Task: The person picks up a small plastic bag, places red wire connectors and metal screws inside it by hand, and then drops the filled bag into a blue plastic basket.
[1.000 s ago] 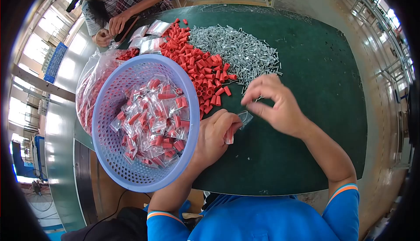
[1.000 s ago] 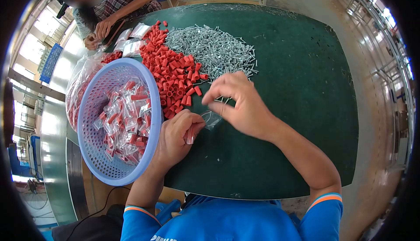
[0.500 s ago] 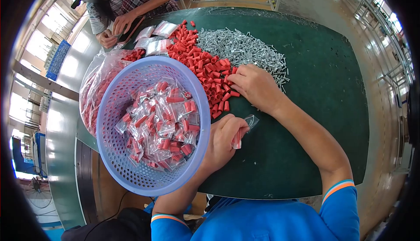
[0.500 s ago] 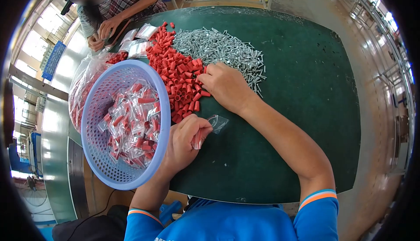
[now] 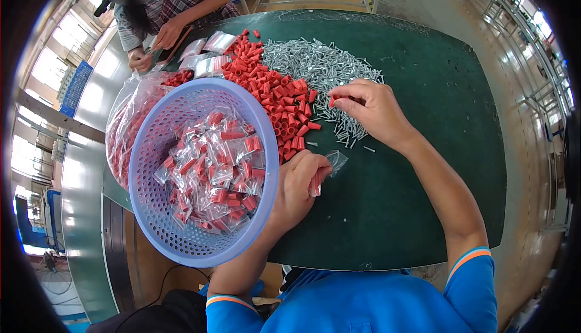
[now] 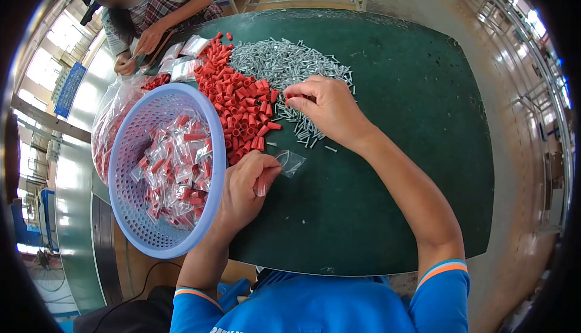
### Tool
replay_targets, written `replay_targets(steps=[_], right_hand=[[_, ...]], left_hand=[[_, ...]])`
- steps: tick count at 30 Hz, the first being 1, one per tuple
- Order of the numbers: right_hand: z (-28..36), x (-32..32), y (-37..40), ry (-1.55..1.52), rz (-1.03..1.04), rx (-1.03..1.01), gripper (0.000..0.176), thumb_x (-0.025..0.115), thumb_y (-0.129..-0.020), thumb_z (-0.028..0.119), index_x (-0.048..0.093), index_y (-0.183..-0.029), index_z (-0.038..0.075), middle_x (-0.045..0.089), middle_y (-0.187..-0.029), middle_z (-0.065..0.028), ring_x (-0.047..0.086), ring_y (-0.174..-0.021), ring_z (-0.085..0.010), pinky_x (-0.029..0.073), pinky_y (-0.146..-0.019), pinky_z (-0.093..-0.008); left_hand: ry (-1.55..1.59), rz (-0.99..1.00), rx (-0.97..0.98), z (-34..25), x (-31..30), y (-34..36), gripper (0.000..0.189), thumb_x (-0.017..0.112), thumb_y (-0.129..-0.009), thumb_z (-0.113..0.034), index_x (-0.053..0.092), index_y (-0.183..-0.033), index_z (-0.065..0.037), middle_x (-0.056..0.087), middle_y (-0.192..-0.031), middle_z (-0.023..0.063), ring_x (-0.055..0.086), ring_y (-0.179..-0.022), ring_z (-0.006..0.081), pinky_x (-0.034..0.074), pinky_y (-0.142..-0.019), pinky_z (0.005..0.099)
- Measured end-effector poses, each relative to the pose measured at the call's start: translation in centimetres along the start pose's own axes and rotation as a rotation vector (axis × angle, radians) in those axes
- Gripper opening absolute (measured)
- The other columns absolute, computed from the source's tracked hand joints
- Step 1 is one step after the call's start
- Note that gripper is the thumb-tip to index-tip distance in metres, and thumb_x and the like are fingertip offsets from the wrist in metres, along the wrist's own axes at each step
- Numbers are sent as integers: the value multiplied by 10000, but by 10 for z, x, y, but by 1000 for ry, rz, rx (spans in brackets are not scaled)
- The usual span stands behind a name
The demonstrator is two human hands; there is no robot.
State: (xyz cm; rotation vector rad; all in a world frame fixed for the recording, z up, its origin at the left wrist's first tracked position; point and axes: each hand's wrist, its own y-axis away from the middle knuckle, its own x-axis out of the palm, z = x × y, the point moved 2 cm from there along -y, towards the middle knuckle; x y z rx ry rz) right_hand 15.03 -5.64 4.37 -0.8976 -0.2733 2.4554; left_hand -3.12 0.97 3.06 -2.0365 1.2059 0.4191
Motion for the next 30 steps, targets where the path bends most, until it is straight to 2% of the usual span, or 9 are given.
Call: replay_targets(steps=[6,11,18,21,24,26,27,29,30], right_hand=[[39,-1,29,-201,254,-59,177,655,-779,82,664,-942,15,577,-758,-107,564,-687,-197,448,-637,-302],[41,-7,36,103,290,-231,134,648,-753,63,663,-881,26,524,-768,-122,535,-683,-285,445,-641,-345],[48,-14,33,66,278,-151,214,667,-737,73,632,-941,16,549,-797,-124,556,-710,-284,449,-649,-358],[48,-11,35,24,444,-56,231,678,-732,76,625,-949,19,560,-796,-125,568,-718,-277,455,-650,-358],[41,-7,38,51,380,-120,234,687,-726,77,620,-941,11,579,-815,-118,581,-736,-262,465,-658,-339],[38,-7,36,-76,260,-122,193,692,-734,30,612,-909,13,554,-744,-46,561,-661,-121,440,-598,-258],[37,-7,34,-78,261,-121,193,692,-734,30,612,-909,13,554,-744,-46,561,-661,-121,440,-598,-258],[28,-10,31,-467,116,207,234,740,-710,119,603,-871,19,577,-709,-54,549,-617,-104,448,-571,-231],[28,-8,31,-480,92,200,227,755,-705,134,595,-820,21,558,-648,-37,509,-577,-55,426,-540,-207]], left_hand=[[-24,4,-9,-1,0,1,174,658,-735,34,542,-861,6,561,-736,131,579,-643,287,445,-552,336],[-20,-12,27,-1,1,1,177,662,-733,36,543,-860,5,562,-737,127,581,-644,285,445,-551,339],[-41,-9,45,0,2,-1,157,653,-747,38,543,-855,11,562,-733,126,575,-639,285,444,-551,334],[-17,-24,19,-2,0,0,154,650,-747,41,543,-853,11,557,-727,127,569,-631,283,442,-550,334],[-25,-1,1,0,0,0,155,651,-741,43,542,-845,9,554,-722,129,569,-628,282,444,-553,334],[-45,17,5,1,2,-1,155,651,-737,44,541,-840,8,553,-720,130,571,-628,283,446,-555,333],[-36,11,18,1,2,-1,156,652,-736,45,539,-836,6,550,-716,128,567,-624,282,444,-554,334],[-31,6,29,1,2,0,156,652,-734,47,538,-832,4,546,-712,127,563,-620,281,443,-554,334],[-22,4,35,1,2,0,158,653,-733,48,538,-831,2,545,-711,126,561,-618,279,442,-553,334]])
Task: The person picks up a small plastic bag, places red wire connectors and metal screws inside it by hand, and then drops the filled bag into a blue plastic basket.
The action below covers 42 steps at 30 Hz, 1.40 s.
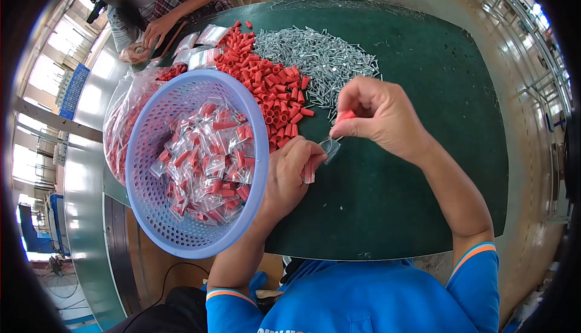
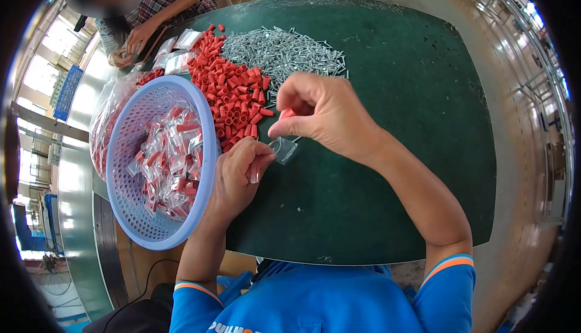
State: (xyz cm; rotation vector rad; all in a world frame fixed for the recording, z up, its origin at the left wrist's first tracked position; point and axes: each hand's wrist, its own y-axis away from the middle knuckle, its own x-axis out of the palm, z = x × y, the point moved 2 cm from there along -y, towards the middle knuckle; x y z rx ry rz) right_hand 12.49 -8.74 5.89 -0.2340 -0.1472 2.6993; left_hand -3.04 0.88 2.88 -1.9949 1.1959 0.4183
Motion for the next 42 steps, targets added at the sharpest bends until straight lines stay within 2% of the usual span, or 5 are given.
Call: replay_targets(steps=[8,22,32,39,42], right_hand=[[-5,16,-1,382,1,-364,222,653,-778,56,642,-1000,44,657,-804,-115,634,-673,-167,500,-606,-264],[20,25,6,514,345,-30,668,481,-831,-47,227,-1421,133,666,-905,-163,650,-663,-170,535,-664,-291],[23,15,-6,194,363,297,593,460,-788,-35,314,-1363,-20,667,-888,-154,637,-630,-137,518,-581,-241],[26,18,1,48,230,238,328,464,-829,-15,553,-1146,-8,634,-926,-157,618,-580,-151,496,-520,-260],[13,0,0,363,65,-171,180,595,-755,-22,646,-922,25,610,-942,-82,602,-720,-155,489,-630,-272]], left_hand=[[3,-19,7,-1,-1,0,158,659,-733,42,543,-832,-1,546,-709,122,562,-621,266,439,-555,326],[-31,0,8,4,2,3,172,652,-727,59,544,-848,-2,540,-710,100,551,-609,245,425,-527,320],[-106,23,64,0,2,2,253,669,-659,76,566,-865,-30,538,-703,83,545,-559,235,418,-476,329],[-66,-19,54,-5,-2,-1,226,689,-680,45,568,-854,-31,524,-691,86,546,-562,244,417,-483,333],[-88,-4,39,-5,-3,0,219,693,-685,38,566,-850,-28,522,-685,84,545,-566,243,415,-485,331]])
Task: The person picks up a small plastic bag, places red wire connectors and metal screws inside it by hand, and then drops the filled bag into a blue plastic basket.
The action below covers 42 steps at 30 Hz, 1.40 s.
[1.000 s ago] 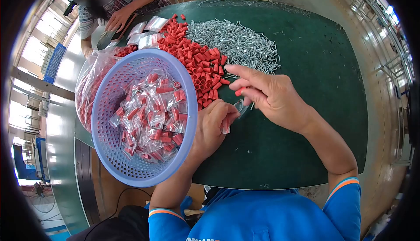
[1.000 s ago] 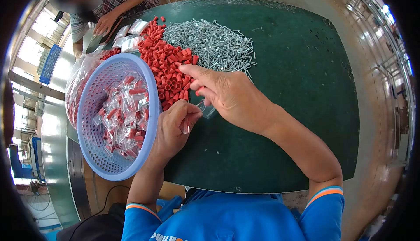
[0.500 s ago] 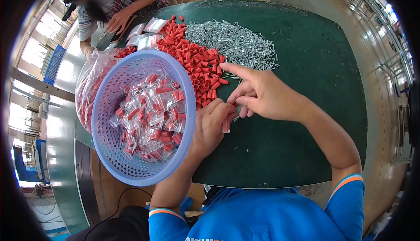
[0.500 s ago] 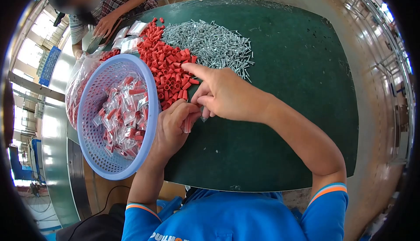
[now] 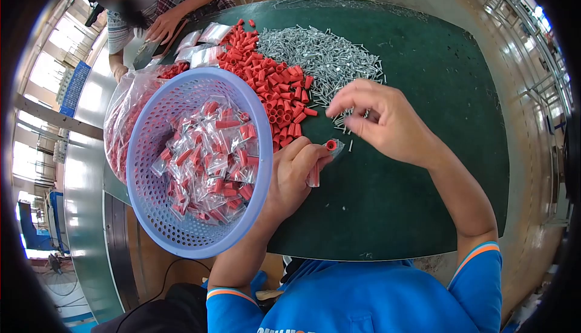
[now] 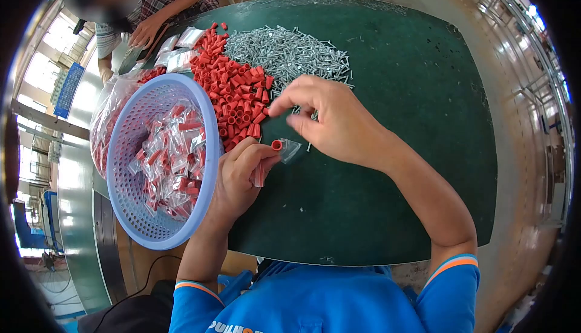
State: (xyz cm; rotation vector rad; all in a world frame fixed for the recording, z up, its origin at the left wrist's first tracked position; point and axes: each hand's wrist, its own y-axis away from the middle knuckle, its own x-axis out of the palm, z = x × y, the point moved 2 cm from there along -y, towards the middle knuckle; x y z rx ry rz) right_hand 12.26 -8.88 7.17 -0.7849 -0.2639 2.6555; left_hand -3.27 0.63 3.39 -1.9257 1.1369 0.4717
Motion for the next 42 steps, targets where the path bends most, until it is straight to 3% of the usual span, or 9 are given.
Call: replay_targets(steps=[7,15,17,29,32,34,35,37,42], right_hand=[[-8,14,14,197,153,-277,166,688,-691,77,639,-844,35,589,-874,-78,559,-878,-259,455,-787,-360],[10,3,17,366,335,-359,116,680,-697,89,591,-753,39,603,-813,-77,580,-809,-266,466,-714,-357],[8,6,15,124,394,-64,109,672,-708,82,579,-742,36,594,-770,-102,592,-747,-285,473,-668,-365],[-11,2,6,-421,967,301,167,736,-747,151,633,-778,23,633,-694,-36,597,-609,-79,463,-525,-228],[-27,4,-17,-426,514,463,104,684,-734,56,648,-826,23,631,-712,-15,577,-640,-54,452,-566,-214],[-29,16,-39,34,129,280,127,682,-723,41,636,-839,18,636,-781,-35,594,-693,-104,468,-612,-256],[-39,29,-45,34,125,276,127,682,-723,41,636,-839,18,636,-781,-35,594,-693,-104,468,-612,-256],[-47,49,-54,257,-59,-322,123,662,-724,31,621,-837,8,620,-836,-71,594,-752,-200,476,-670,-314],[-51,52,-56,303,86,-304,111,644,-727,20,618,-833,-1,596,-828,-105,576,-803,-278,474,-712,-353]], left_hand=[[18,-47,18,3,4,0,202,687,-689,50,575,-838,-28,531,-681,74,547,-562,227,416,-483,320],[2,84,92,-1,5,1,225,722,-667,9,631,-862,-56,539,-689,53,567,-545,185,435,-457,292],[72,56,74,1,4,5,227,730,-659,3,641,-857,-63,543,-702,50,578,-557,179,445,-465,287],[630,250,5,-17,1,9,139,694,-732,-49,582,-813,-43,530,-686,86,561,-570,274,423,-490,353],[510,190,-55,-12,-3,8,125,669,-755,-21,566,-824,-35,537,-712,104,560,-584,282,424,-499,348],[356,142,-121,-7,-4,6,127,647,-762,15,546,-832,-17,540,-735,125,557,-603,284,429,-516,341],[352,142,-118,-6,-3,6,127,647,-762,15,546,-832,-17,540,-735,125,557,-603,284,429,-516,341],[188,72,-99,-4,-3,4,137,637,-769,19,533,-853,-7,535,-736,131,555,-613,295,426,-523,350],[207,-37,-127,-2,-6,1,70,592,-828,-8,532,-864,-5,472,-698,114,473,-570,232,381,-530,321]])
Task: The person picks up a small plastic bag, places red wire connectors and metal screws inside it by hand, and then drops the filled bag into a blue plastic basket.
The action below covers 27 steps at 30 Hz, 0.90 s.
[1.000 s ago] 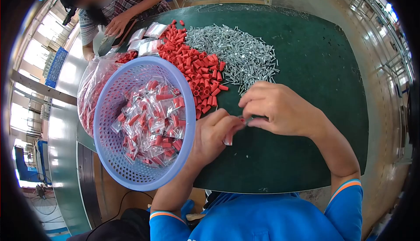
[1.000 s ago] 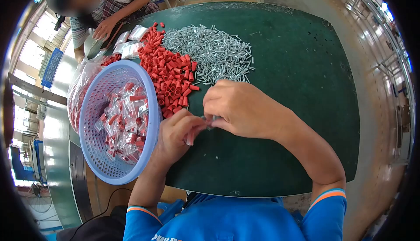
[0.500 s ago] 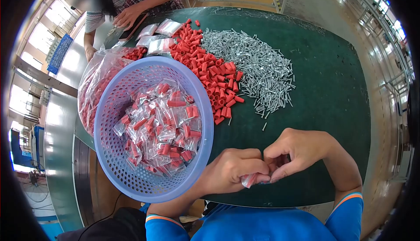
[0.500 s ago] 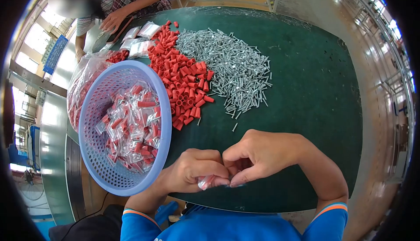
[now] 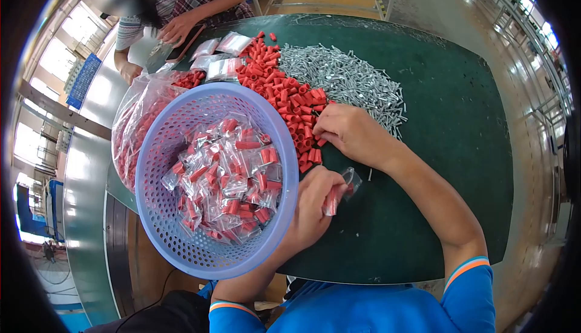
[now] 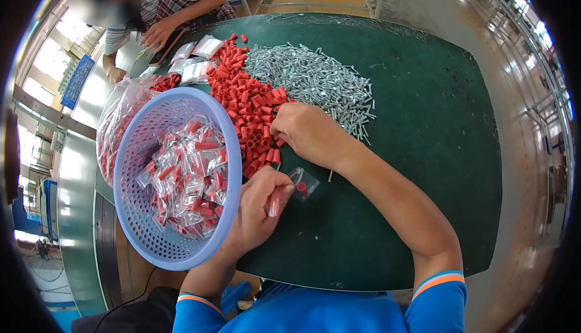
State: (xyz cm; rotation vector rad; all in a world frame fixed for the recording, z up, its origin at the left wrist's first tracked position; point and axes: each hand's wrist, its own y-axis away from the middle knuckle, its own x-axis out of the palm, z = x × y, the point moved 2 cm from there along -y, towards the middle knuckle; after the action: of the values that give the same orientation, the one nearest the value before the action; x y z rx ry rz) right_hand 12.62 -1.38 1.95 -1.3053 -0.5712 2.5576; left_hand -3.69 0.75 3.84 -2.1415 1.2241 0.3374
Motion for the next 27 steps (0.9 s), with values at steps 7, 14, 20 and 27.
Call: replay_targets(steps=[7,14,20,27], right_hand=[[40,-59,23,-476,-89,410,177,673,-731,0,625,-900,15,657,-833,-83,638,-749,-127,499,-658,-255],[63,-56,42,-163,4,85,285,645,-690,6,590,-968,34,611,-768,-115,600,-726,-273,486,-651,-353],[75,-55,47,212,215,3,433,574,-704,-40,587,-1120,76,640,-800,-52,581,-829,-218,477,-714,-297],[66,-55,52,66,23,-99,500,560,-700,-43,544,-1192,42,623,-916,-113,555,-943,-283,470,-811,-356]], left_hand=[[-26,-11,41,6,6,2,160,674,-750,15,551,-848,-13,508,-704,96,512,-584,223,396,-520,311],[-96,34,53,6,9,1,188,699,-712,24,577,-849,-19,569,-761,92,580,-635,239,444,-544,313],[-44,34,122,4,9,-2,199,653,-715,58,571,-888,4,589,-824,132,626,-716,287,488,-588,342],[-112,69,11,2,7,-3,197,604,-729,86,568,-903,2,561,-776,129,586,-689,299,454,-578,350]])
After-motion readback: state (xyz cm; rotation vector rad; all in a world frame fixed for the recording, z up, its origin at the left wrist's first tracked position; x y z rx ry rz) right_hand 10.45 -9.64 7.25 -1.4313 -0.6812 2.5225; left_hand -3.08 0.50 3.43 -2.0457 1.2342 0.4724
